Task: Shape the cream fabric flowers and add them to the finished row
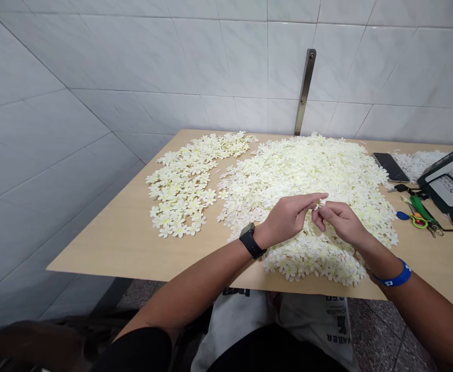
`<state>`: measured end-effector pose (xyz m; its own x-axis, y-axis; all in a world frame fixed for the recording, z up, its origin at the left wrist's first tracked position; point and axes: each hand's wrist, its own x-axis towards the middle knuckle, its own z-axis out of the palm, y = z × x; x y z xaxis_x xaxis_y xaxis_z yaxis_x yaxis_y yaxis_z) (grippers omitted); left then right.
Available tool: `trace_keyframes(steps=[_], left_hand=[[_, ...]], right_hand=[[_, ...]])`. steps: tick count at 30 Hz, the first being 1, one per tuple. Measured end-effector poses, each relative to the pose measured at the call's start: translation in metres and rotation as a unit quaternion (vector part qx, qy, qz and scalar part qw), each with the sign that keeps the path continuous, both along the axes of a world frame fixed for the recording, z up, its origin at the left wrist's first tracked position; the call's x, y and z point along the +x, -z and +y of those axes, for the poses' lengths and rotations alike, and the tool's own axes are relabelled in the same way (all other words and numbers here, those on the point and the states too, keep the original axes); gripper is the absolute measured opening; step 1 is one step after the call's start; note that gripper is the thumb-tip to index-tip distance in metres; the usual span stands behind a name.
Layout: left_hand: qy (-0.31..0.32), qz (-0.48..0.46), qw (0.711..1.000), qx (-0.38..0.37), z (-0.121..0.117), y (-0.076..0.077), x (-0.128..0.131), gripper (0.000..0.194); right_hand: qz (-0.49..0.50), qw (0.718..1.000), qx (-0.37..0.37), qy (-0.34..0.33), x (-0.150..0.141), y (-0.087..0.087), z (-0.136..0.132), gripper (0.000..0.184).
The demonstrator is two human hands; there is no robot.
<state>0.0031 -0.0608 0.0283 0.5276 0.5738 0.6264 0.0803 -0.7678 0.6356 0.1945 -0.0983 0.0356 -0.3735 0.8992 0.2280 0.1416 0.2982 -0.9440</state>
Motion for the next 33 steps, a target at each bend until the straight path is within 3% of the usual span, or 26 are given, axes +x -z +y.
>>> trace_keyframes(steps=[3, 6, 9, 14, 16, 19, 25, 30, 33], left_hand=[[0.048, 0.015, 0.999, 0.000, 0.003, 0.000, -0.001, 0.048], [0.058, -0.003, 0.998, -0.009, 0.005, -0.002, -0.002, 0.030], [0.026, -0.006, 1.000, 0.014, 0.004, -0.003, -0.004, 0.020], [-0.036, 0.036, 0.992, 0.115, -0.001, -0.003, -0.006, 0.024], [-0.029, 0.044, 0.988, 0.148, -0.002, -0.002, -0.005, 0.024], [0.015, 0.057, 0.983, 0.171, -0.001, 0.001, -0.001, 0.037], [0.038, 0.053, 0.989, 0.131, 0.020, 0.011, 0.002, 0.041], [0.047, 0.011, 0.980, 0.193, 0.031, 0.010, -0.001, 0.025], [0.041, -0.048, 0.981, 0.182, 0.026, 0.006, 0.001, 0.014]], right_hand=[[-0.002, 0.998, 0.020, 0.059, 0.004, 0.003, 0.003, 0.055], [-0.014, 0.999, 0.003, 0.036, 0.005, 0.006, 0.005, 0.063], [-0.025, 0.999, -0.001, 0.028, 0.000, 0.008, 0.002, 0.069], [0.027, 0.999, -0.024, -0.016, -0.008, 0.011, -0.002, 0.070], [0.056, 0.997, -0.023, -0.037, -0.006, 0.012, 0.000, 0.068], [0.064, 0.998, -0.010, -0.010, -0.001, 0.013, 0.003, 0.057], [0.033, 0.999, -0.018, 0.025, 0.003, 0.010, 0.003, 0.046], [0.081, 0.992, -0.070, -0.064, 0.008, 0.009, 0.004, 0.033], [0.123, 0.982, -0.099, -0.105, 0.010, 0.009, 0.005, 0.033]])
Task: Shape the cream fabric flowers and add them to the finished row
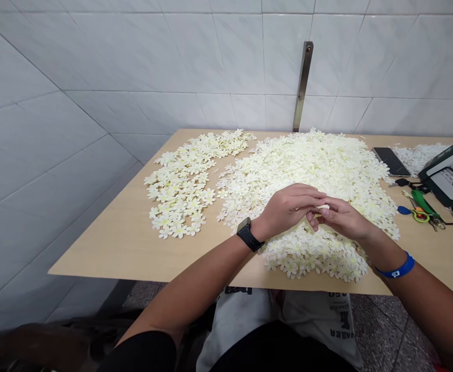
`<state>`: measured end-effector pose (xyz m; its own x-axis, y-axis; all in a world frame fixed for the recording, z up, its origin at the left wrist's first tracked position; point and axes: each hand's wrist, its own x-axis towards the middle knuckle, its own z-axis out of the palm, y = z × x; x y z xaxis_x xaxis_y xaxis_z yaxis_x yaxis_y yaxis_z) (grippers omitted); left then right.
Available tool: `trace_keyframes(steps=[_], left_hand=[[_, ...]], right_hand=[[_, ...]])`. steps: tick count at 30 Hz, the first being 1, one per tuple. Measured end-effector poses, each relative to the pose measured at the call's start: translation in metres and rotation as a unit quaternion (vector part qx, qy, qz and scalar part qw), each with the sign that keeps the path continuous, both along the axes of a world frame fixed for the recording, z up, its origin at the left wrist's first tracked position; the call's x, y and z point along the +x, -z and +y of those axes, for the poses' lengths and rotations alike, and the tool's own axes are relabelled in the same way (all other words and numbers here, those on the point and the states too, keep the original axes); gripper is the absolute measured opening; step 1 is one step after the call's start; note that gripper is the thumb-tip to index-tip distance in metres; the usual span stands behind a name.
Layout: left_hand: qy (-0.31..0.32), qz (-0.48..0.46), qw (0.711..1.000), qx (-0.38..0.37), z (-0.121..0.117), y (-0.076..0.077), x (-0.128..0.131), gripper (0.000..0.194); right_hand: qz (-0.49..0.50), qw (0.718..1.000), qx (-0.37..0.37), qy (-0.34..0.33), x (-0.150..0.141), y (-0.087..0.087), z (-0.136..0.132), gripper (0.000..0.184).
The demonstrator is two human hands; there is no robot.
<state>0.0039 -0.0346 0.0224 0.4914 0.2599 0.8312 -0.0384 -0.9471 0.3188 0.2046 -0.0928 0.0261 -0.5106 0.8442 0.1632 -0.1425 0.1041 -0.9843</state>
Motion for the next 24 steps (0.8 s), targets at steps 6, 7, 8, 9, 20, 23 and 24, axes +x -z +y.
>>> trace_keyframes(steps=[6, 7, 8, 9, 20, 23, 24], left_hand=[[0.014, -0.057, 0.992, -0.112, -0.014, -0.005, 0.004, 0.007], [0.014, -0.056, 0.991, -0.124, -0.015, -0.005, 0.004, 0.007], [0.012, -0.053, 0.989, -0.135, -0.017, -0.006, 0.004, 0.008], [0.011, -0.051, 0.988, -0.146, -0.018, -0.006, 0.004, 0.010], [-0.032, -0.101, 0.962, -0.253, -0.018, -0.013, 0.003, 0.012], [-0.107, -0.082, 0.964, -0.229, -0.011, -0.012, -0.003, 0.015], [-0.130, -0.068, 0.967, -0.207, -0.009, -0.011, -0.004, 0.014]], right_hand=[[-0.019, 1.000, 0.001, 0.019, -0.002, 0.000, 0.001, 0.041], [-0.019, 1.000, -0.005, 0.021, -0.003, 0.000, 0.001, 0.043], [-0.014, 1.000, -0.012, 0.022, -0.003, 0.000, 0.001, 0.045], [-0.002, 1.000, -0.020, 0.023, -0.003, 0.000, 0.001, 0.047], [0.068, 0.987, -0.067, 0.129, -0.006, -0.008, 0.002, 0.042], [0.037, 0.981, -0.051, 0.183, -0.005, -0.007, 0.003, 0.045], [0.021, 0.978, -0.043, 0.201, -0.005, -0.006, 0.004, 0.046]])
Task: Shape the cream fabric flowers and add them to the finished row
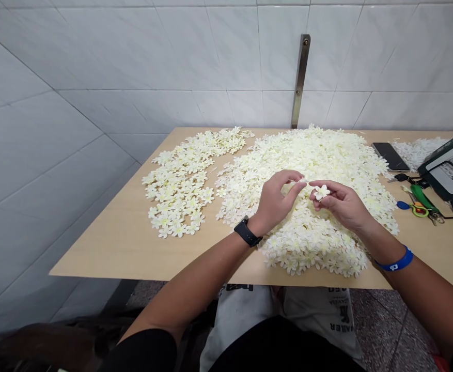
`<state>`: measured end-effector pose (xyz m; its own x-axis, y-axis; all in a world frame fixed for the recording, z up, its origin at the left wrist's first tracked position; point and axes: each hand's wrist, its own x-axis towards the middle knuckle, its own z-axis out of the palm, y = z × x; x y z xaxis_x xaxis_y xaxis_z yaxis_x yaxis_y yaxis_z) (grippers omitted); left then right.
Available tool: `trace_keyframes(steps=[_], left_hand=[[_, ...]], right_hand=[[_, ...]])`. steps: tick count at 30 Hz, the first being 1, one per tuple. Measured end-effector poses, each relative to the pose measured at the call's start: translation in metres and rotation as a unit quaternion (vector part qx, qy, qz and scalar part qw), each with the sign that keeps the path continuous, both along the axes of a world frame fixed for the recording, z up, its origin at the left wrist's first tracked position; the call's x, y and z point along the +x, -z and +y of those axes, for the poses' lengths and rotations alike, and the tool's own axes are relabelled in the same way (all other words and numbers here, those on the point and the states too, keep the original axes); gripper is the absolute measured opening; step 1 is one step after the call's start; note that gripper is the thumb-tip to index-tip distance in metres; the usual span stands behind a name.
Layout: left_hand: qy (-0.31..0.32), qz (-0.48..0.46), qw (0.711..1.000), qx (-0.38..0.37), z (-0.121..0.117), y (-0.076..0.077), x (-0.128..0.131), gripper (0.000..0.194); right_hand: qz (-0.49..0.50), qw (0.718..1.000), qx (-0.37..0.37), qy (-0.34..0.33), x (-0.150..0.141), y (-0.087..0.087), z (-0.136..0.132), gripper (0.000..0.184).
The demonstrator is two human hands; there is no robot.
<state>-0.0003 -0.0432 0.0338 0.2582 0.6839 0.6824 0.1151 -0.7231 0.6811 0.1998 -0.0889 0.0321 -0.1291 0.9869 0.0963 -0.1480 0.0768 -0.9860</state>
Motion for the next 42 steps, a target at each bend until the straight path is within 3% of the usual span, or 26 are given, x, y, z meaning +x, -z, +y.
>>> trace_keyframes(steps=[4, 9, 14, 22, 32, 42], left_hand=[[-0.004, 0.077, 0.991, 0.108, 0.0053, 0.0052, 0.0000, 0.020], [0.034, 0.073, 0.980, 0.184, 0.0038, 0.0094, 0.0068, 0.010], [0.030, 0.032, 0.983, 0.176, 0.0018, 0.0085, 0.0074, 0.010], [0.009, 0.063, 0.991, 0.115, 0.0042, 0.0061, 0.0002, 0.015], [0.032, 0.059, 0.980, 0.185, 0.0028, 0.0079, 0.0051, 0.007], [0.035, 0.050, 0.986, 0.158, 0.0008, 0.0066, 0.0047, 0.015]], right_hand=[[-0.056, 0.997, 0.027, 0.044, -0.0004, 0.0031, 0.0015, 0.044], [-0.084, 0.995, 0.051, 0.023, -0.0050, 0.0016, 0.0006, 0.045], [-0.098, 0.994, 0.051, 0.015, -0.0046, 0.0021, 0.0006, 0.044], [-0.112, 0.992, 0.045, 0.028, -0.0007, 0.0034, -0.0007, 0.048], [-0.123, 0.990, 0.063, 0.022, -0.0009, 0.0046, -0.0006, 0.048], [-0.129, 0.989, 0.063, 0.022, -0.0015, 0.0045, -0.0004, 0.049]])
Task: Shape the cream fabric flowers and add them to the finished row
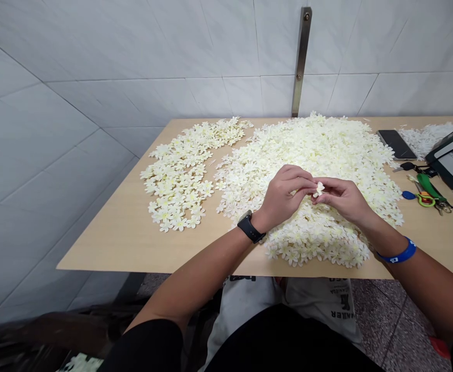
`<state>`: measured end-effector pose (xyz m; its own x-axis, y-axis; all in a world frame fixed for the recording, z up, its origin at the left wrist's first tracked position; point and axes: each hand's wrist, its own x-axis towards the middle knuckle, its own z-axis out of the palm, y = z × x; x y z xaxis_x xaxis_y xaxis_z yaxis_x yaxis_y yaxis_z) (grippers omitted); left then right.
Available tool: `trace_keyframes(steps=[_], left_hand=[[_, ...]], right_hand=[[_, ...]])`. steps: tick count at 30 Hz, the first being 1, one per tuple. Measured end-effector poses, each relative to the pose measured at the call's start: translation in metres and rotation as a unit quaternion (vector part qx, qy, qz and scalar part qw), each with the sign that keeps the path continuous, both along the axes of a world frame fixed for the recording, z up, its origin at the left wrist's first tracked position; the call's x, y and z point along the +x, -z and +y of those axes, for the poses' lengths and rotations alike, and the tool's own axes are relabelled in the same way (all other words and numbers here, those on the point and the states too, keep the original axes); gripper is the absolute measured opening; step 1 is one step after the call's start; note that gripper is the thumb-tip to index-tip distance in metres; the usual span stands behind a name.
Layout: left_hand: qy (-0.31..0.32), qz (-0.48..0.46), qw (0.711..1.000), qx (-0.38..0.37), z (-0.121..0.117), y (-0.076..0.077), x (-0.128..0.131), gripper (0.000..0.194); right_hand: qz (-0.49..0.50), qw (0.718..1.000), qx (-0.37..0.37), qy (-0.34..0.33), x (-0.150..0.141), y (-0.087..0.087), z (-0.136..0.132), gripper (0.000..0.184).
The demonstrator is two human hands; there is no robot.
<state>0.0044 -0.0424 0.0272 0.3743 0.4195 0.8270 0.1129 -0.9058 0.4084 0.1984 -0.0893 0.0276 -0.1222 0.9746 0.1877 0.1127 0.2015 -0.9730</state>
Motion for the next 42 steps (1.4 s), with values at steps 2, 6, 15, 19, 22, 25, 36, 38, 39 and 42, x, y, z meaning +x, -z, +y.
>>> trace_keyframes(steps=[2, 6, 15, 19, 22, 25, 36, 38, 39, 42], left_hand=[[0.001, 0.006, 1.000, -0.008, -0.0005, -0.0008, -0.0003, 0.015], [0.002, 0.019, 1.000, 0.000, 0.0007, -0.0005, -0.0014, 0.016], [0.010, 0.009, 1.000, 0.007, -0.0030, -0.0009, -0.0014, 0.013], [0.000, 0.041, 0.999, 0.030, -0.0047, -0.0036, -0.0035, 0.013], [-0.010, 0.044, 0.998, 0.034, -0.0037, -0.0039, -0.0042, 0.013], [-0.003, 0.043, 0.999, 0.022, -0.0016, -0.0022, -0.0030, 0.010], [-0.013, 0.019, 0.999, -0.024, -0.0013, 0.0014, -0.0031, 0.012], [0.001, 0.008, 0.999, -0.045, -0.0021, 0.0009, -0.0031, 0.012], [0.009, 0.003, 0.999, -0.052, -0.0024, 0.0008, -0.0030, 0.012], [0.030, -0.015, 0.997, -0.065, -0.0031, 0.0007, -0.0025, 0.012]], right_hand=[[-0.007, 1.000, 0.003, -0.001, 0.0006, 0.0000, 0.0001, 0.048], [-0.017, 1.000, 0.003, -0.010, 0.0020, 0.0004, 0.0001, 0.050], [-0.007, 1.000, 0.002, -0.019, 0.0013, -0.0023, -0.0010, 0.050], [-0.018, 1.000, 0.002, -0.012, 0.0016, -0.0030, -0.0015, 0.049], [-0.020, 1.000, 0.007, -0.007, 0.0017, -0.0031, -0.0014, 0.048], [-0.018, 1.000, 0.010, -0.002, 0.0015, -0.0034, -0.0010, 0.048], [-0.027, 0.999, 0.022, 0.012, -0.0016, -0.0013, -0.0019, 0.048], [-0.026, 0.999, 0.025, 0.012, -0.0009, -0.0007, -0.0019, 0.048], [-0.025, 0.999, 0.026, 0.012, -0.0005, -0.0005, -0.0019, 0.048], [-0.021, 0.999, 0.028, 0.013, 0.0004, -0.0010, -0.0020, 0.048]])
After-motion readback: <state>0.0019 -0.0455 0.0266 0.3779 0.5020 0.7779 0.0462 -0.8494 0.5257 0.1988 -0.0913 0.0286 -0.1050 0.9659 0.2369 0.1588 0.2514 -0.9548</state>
